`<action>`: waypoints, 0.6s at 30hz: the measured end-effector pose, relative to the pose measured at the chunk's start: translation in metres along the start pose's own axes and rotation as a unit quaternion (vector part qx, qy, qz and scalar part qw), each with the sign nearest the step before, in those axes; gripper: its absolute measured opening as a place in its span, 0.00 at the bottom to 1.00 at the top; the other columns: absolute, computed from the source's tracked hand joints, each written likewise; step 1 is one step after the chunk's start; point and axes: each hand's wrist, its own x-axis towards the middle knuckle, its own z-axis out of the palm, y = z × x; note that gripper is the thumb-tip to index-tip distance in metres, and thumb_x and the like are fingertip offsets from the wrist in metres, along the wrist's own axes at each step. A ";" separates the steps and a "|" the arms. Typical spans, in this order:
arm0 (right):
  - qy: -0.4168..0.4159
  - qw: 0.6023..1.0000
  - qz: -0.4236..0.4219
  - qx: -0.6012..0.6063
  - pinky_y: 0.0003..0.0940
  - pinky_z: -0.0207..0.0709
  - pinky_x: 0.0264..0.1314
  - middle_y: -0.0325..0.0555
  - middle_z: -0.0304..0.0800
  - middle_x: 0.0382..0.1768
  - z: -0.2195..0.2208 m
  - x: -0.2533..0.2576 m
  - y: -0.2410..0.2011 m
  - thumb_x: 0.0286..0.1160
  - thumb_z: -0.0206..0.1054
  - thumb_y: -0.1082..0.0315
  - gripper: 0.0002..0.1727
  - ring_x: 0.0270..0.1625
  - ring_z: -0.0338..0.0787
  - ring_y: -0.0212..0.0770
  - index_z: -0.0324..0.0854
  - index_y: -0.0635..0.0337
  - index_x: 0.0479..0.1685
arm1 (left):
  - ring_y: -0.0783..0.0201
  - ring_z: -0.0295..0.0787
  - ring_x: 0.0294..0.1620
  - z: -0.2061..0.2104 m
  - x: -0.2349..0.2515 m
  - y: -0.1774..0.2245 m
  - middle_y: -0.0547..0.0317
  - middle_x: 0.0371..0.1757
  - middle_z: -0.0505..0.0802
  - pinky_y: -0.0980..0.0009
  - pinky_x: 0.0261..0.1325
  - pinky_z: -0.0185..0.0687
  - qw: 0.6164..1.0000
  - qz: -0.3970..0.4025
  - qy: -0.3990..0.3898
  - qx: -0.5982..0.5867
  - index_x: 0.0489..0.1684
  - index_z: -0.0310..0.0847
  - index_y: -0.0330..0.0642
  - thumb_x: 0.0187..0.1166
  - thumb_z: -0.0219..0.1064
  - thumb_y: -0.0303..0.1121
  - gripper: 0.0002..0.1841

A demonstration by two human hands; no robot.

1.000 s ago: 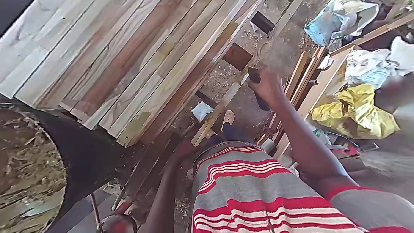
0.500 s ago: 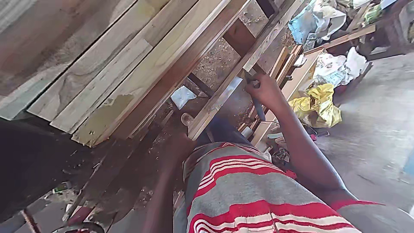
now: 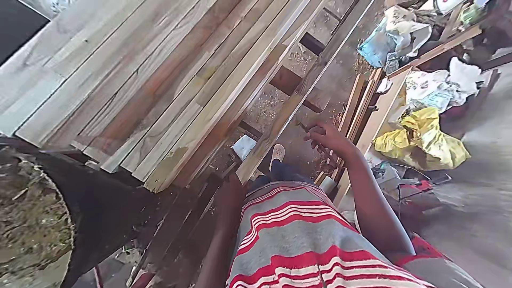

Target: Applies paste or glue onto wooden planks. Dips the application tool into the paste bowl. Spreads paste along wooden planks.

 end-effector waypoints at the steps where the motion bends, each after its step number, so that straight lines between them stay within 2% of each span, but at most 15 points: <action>1: 0.015 1.000 -0.019 0.014 0.24 0.77 0.23 0.45 0.94 0.44 -0.008 0.002 0.007 0.89 0.63 0.63 0.18 0.24 0.86 0.32 0.72 0.55 0.73 | 0.30 0.89 0.61 0.006 -0.001 0.002 0.29 0.64 0.89 0.34 0.60 0.81 1.000 -0.010 0.009 0.012 0.79 0.72 0.32 0.76 0.74 0.49 0.37; 4: 0.059 0.996 -0.062 0.008 0.29 0.81 0.28 0.47 0.93 0.55 -0.026 0.013 0.018 0.87 0.63 0.67 0.23 0.30 0.89 0.36 0.67 0.50 0.79 | 0.30 0.90 0.58 0.024 -0.001 0.004 0.28 0.61 0.90 0.35 0.56 0.84 0.997 -0.020 0.063 0.050 0.75 0.76 0.31 0.75 0.76 0.47 0.34; 6: 0.088 0.993 -0.076 -0.012 0.39 0.84 0.37 0.55 0.90 0.58 -0.037 0.026 0.015 0.87 0.64 0.71 0.27 0.37 0.90 0.43 0.65 0.55 0.83 | 0.28 0.93 0.47 0.037 -0.002 0.001 0.26 0.51 0.92 0.34 0.44 0.86 0.985 0.021 0.161 0.061 0.65 0.82 0.26 0.68 0.81 0.44 0.32; 7: 0.105 0.991 -0.083 -0.023 0.40 0.85 0.39 0.57 0.90 0.59 -0.042 0.032 0.013 0.86 0.64 0.71 0.27 0.38 0.91 0.44 0.65 0.57 0.83 | 0.30 0.94 0.43 0.040 -0.003 0.002 0.27 0.47 0.93 0.36 0.39 0.86 0.977 0.034 0.196 0.073 0.61 0.83 0.25 0.64 0.82 0.42 0.31; 10: 0.149 0.982 -0.107 -0.046 0.42 0.84 0.44 0.58 0.90 0.59 -0.066 0.051 0.014 0.85 0.64 0.72 0.27 0.41 0.91 0.46 0.68 0.58 0.83 | 0.31 0.95 0.43 0.038 -0.007 0.006 0.27 0.48 0.93 0.37 0.40 0.87 0.974 0.032 0.210 0.084 0.62 0.83 0.24 0.64 0.81 0.35 0.30; 13: 0.189 0.969 -0.140 -0.079 0.49 0.87 0.52 0.58 0.90 0.62 -0.103 0.095 0.027 0.81 0.66 0.71 0.31 0.49 0.94 0.50 0.66 0.56 0.85 | 0.27 0.92 0.47 0.040 -0.006 0.001 0.23 0.52 0.91 0.32 0.44 0.85 0.976 0.038 0.208 0.056 0.66 0.80 0.24 0.63 0.82 0.34 0.31; 15: 0.221 0.957 -0.151 -0.114 0.54 0.86 0.57 0.61 0.89 0.62 -0.123 0.118 0.029 0.80 0.68 0.69 0.33 0.52 0.94 0.55 0.66 0.54 0.86 | 0.24 0.91 0.51 0.039 -0.008 0.002 0.22 0.55 0.90 0.30 0.48 0.83 0.984 0.021 0.172 0.041 0.70 0.78 0.25 0.66 0.82 0.40 0.36; 18: 0.247 0.939 -0.144 -0.191 0.64 0.82 0.61 0.61 0.88 0.66 -0.146 0.157 0.028 0.80 0.71 0.63 0.36 0.58 0.92 0.61 0.65 0.47 0.89 | 0.27 0.91 0.54 0.022 -0.004 0.005 0.26 0.59 0.90 0.30 0.53 0.83 0.996 -0.007 0.080 0.043 0.79 0.72 0.29 0.69 0.78 0.54 0.44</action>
